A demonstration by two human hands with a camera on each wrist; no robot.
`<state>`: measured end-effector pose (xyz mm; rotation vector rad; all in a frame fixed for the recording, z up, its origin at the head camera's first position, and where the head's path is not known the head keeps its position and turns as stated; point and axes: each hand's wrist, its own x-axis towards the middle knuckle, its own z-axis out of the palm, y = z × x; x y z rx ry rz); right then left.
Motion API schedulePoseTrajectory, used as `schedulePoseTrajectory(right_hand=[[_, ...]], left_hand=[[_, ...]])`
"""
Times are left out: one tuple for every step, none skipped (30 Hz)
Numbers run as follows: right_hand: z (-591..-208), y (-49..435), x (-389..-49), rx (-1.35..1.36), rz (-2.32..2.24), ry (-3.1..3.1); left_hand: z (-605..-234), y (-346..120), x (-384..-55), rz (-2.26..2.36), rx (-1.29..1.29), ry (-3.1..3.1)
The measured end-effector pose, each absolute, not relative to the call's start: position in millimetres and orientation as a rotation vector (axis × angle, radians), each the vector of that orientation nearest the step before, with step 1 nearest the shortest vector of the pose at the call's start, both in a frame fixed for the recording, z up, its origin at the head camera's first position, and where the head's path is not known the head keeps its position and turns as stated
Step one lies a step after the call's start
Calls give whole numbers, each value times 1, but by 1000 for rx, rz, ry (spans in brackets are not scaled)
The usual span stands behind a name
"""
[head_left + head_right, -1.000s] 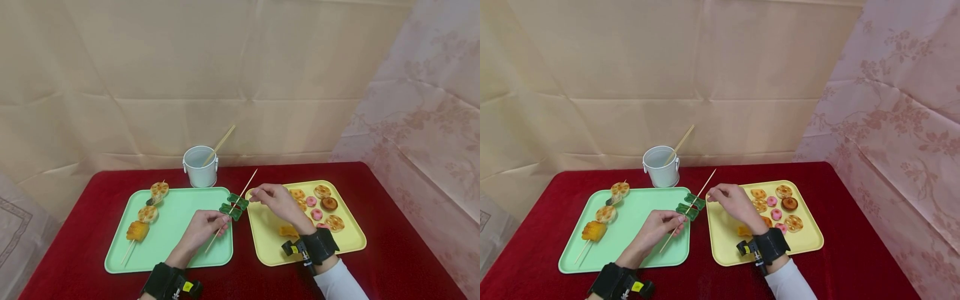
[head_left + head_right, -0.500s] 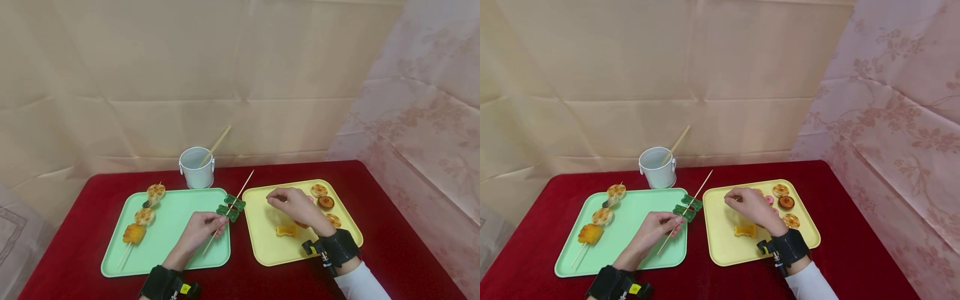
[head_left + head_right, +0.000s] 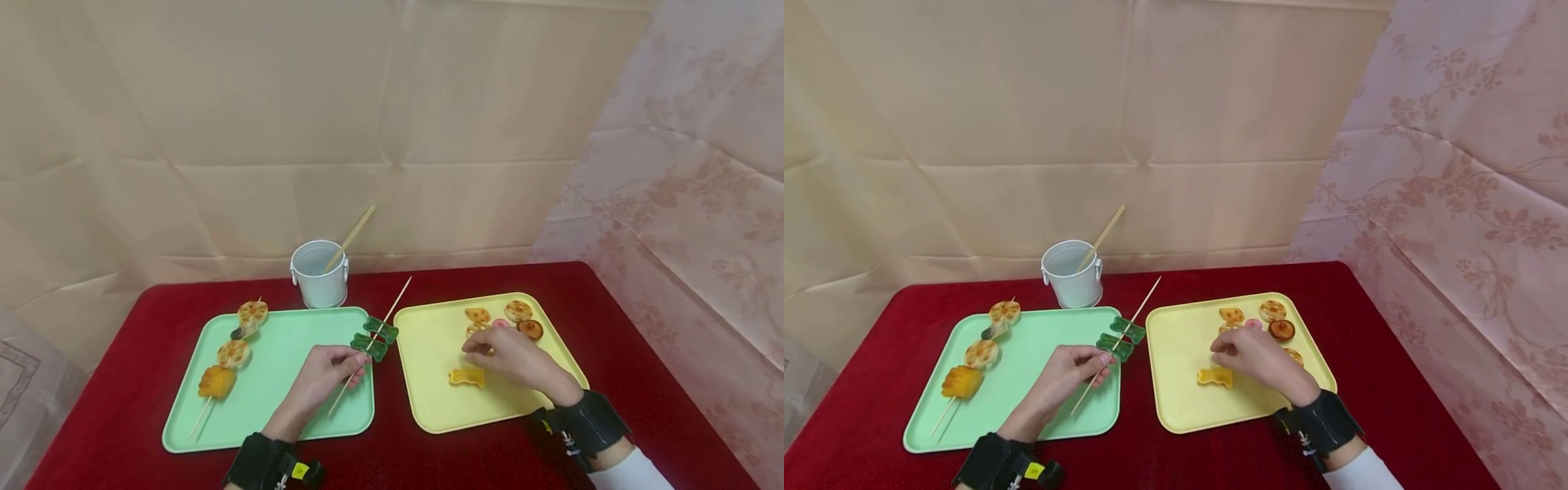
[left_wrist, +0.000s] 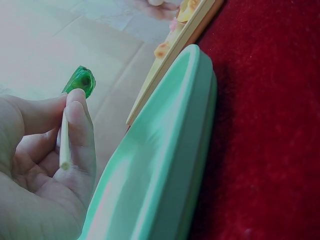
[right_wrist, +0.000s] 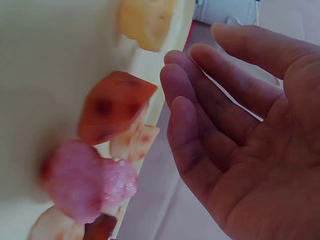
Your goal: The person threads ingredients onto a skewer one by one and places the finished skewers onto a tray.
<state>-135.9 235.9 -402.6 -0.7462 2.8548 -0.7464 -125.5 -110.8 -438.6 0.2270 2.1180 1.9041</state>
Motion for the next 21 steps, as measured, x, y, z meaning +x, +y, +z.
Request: schedulePoseTrajectory(right_hand=[[-404,237,-135,-762,-738,2850],[-405,237,-134,-777,-729,2845],[-406,238,-133,-789,-722,2840],[-407,238,-132,-798,-713,2838],[-408,239,-131,-797,-705,2837],[-410,239,-130,-789,-704,2833],[-411,239,-129,-783,-703,2832],[-413,239,-129,-776,-707,2831],[-414,239,-128,-768,-709,2830],[-416,239,-128,-763,-711,2831],[-417,240,-127,-756,-715,2832],[-418,240,-127,-759,-716,2838],[-420,240,-126,-763,-716,2846],[-420,240,-126,-764,-718,2853],[-421,239,-126,-767,-715,2861],[-421,239,-126,-774,-714,2869],[-422,239,-126,-778,-712,2875],[-423,239,-126,-783,-712,2879],[-423,239,-126,-778,-711,2882],[-423,239,-126,-777,-709,2885],[-423,238,-126,-774,-707,2889]], left_hand=[[-438,-111,-125,1905,229,2116],[-438,-111,-126,1906,231,2115],[-438,-111,-126,1906,230,2115],[-438,-110,-126,1904,229,2115],[-438,-110,-126,1904,231,2118],[-437,-110,-126,1900,232,2121],[-437,-110,-126,1899,232,2124],[-437,-110,-126,1899,233,2126],[-437,-110,-126,1898,235,2129],[-437,-110,-126,1897,235,2130],[-437,-110,-126,1898,235,2130],[-437,-110,-126,1898,236,2128],[-437,-110,-126,1899,234,2126],[-438,-110,-126,1899,232,2126],[-438,-111,-126,1899,234,2125],[-438,-111,-126,1900,233,2125],[-438,-111,-126,1900,232,2125],[-438,-111,-126,1901,231,2126],[-438,-111,-126,1902,233,2126],[-437,-111,-126,1905,232,2125],[-437,-112,-126,1908,231,2121]])
